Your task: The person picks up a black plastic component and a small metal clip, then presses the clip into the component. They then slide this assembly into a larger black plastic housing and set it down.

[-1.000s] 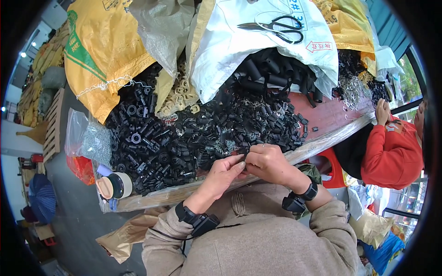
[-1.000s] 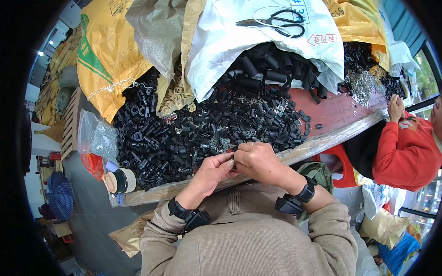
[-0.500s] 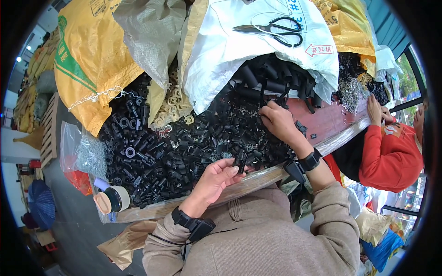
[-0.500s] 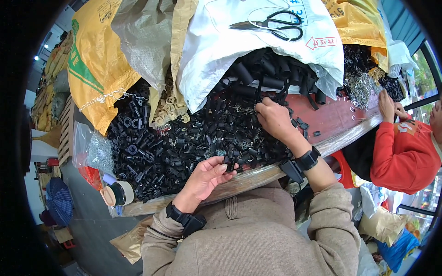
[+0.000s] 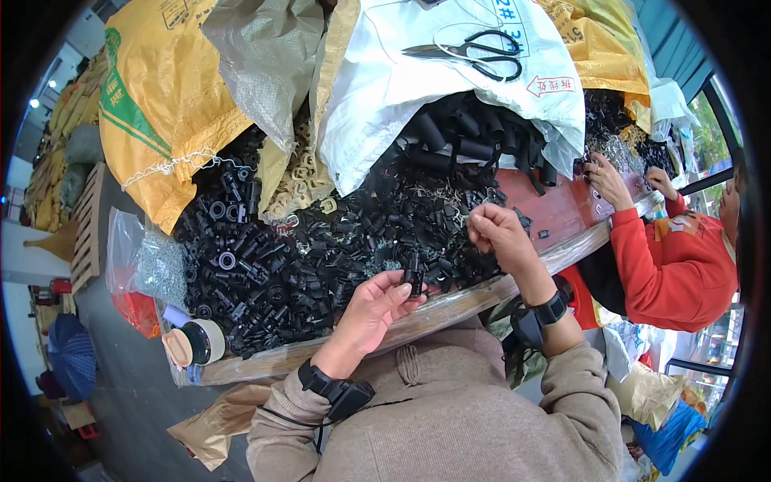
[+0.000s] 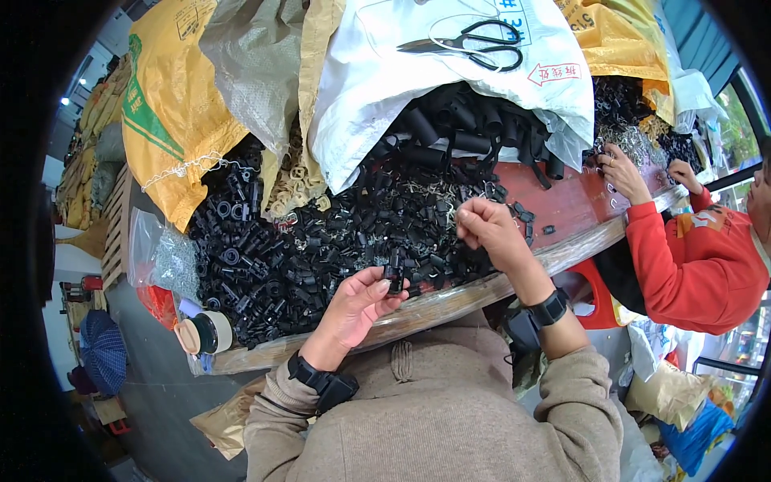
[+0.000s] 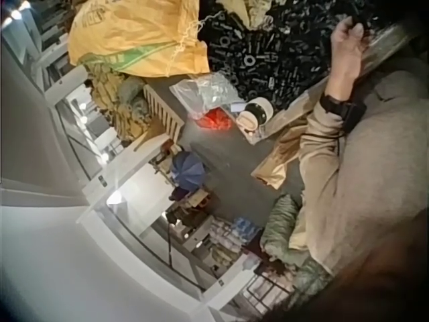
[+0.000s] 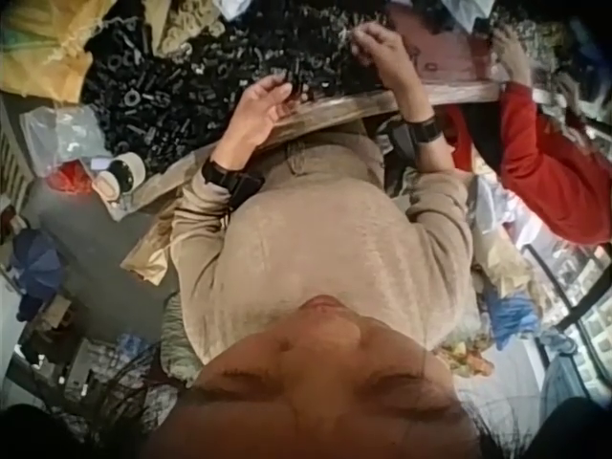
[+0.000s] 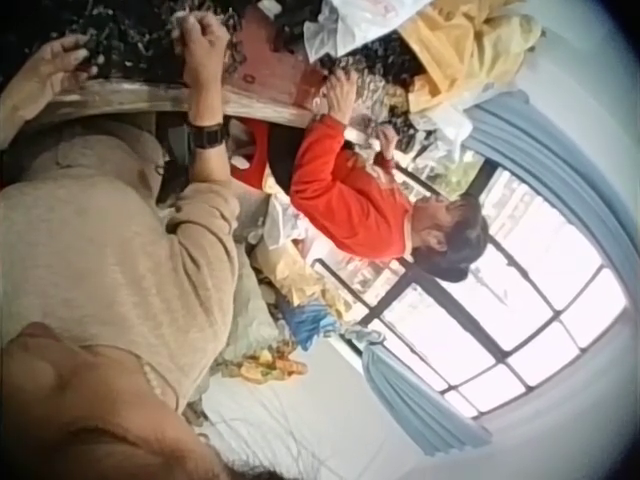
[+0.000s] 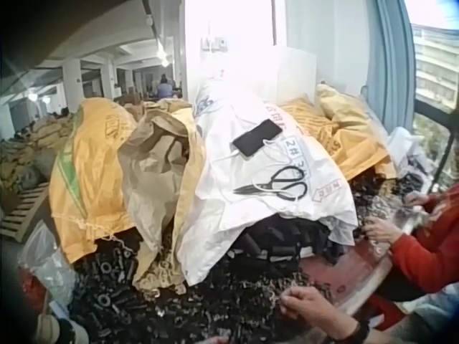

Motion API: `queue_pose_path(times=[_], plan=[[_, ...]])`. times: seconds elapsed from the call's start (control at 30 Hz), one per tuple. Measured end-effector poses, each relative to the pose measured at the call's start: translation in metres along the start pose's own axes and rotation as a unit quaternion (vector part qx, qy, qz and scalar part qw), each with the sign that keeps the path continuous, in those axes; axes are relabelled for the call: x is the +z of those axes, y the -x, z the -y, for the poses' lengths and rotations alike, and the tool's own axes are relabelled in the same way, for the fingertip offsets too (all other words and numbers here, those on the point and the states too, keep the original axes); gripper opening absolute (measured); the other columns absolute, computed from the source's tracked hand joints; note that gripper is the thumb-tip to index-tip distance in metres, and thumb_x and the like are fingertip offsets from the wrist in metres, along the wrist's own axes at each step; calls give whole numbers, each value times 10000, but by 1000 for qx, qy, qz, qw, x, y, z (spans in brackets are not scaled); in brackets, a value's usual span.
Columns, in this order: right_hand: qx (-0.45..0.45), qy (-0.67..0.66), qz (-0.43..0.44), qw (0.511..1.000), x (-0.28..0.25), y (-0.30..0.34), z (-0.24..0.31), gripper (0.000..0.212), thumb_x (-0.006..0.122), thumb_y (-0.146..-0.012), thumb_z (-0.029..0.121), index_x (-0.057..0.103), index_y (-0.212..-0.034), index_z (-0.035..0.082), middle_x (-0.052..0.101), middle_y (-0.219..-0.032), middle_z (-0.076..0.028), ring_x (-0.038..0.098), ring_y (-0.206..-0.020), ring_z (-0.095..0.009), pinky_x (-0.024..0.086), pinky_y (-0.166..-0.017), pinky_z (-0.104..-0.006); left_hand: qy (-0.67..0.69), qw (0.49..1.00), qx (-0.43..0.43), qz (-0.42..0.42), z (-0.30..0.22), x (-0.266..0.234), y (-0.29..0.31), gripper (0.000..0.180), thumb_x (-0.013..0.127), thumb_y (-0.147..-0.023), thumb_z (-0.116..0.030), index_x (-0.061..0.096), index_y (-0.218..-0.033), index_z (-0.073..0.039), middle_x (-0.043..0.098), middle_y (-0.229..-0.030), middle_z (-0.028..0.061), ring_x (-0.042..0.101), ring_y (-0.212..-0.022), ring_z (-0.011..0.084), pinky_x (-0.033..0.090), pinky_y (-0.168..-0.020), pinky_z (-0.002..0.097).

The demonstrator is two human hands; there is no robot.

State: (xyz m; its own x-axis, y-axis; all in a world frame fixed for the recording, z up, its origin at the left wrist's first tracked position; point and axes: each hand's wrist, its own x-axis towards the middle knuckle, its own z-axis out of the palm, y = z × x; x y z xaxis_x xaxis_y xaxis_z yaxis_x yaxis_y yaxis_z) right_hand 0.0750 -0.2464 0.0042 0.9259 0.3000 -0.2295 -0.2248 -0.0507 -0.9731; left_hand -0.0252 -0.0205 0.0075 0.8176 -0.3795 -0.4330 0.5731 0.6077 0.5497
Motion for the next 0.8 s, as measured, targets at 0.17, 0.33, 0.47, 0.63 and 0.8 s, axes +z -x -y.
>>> queue_pose_path(times=[0.17,0.33,0.47,0.63,0.8], plan=[[91,-152,92,980,19,17,4,108,521,-830,136,533,-787,38,533,-628,-6,427,-477,-37,314,-425,-144,5,1000,15,8,-2,2,-2,257,571,-798,-122,506,-1021,-12,584,-942,77,569,-846,151,459,-752,246],[136,-136,153,969,31,21,1,89,528,-824,116,539,-818,28,547,-623,-17,432,-472,-35,319,-414,-143,19,999,35,-6,-1,-2,-9,249,579,-786,-122,520,-1000,-9,584,-949,113,574,-864,179,470,-766,271],[158,-121,187,962,39,21,3,81,535,-818,108,539,-827,28,549,-638,-11,436,-481,-30,327,-426,-150,34,999,42,-1,-2,-2,-12,243,583,-780,-121,528,-987,-7,582,-957,133,575,-883,196,472,-784,291],[139,-72,222,962,47,23,7,88,543,-812,115,535,-822,28,544,-651,-5,450,-506,-25,343,-439,-153,50,998,40,19,2,-7,-13,252,587,-778,-121,527,-993,-5,579,-966,133,570,-900,201,460,-814,311],[106,-115,202,967,52,26,4,90,558,-805,122,528,-815,38,538,-665,6,467,-533,-28,357,-446,-157,43,997,52,34,0,-3,-8,255,586,-776,-108,527,-1000,-2,576,-973,132,564,-916,205,452,-838,323]])
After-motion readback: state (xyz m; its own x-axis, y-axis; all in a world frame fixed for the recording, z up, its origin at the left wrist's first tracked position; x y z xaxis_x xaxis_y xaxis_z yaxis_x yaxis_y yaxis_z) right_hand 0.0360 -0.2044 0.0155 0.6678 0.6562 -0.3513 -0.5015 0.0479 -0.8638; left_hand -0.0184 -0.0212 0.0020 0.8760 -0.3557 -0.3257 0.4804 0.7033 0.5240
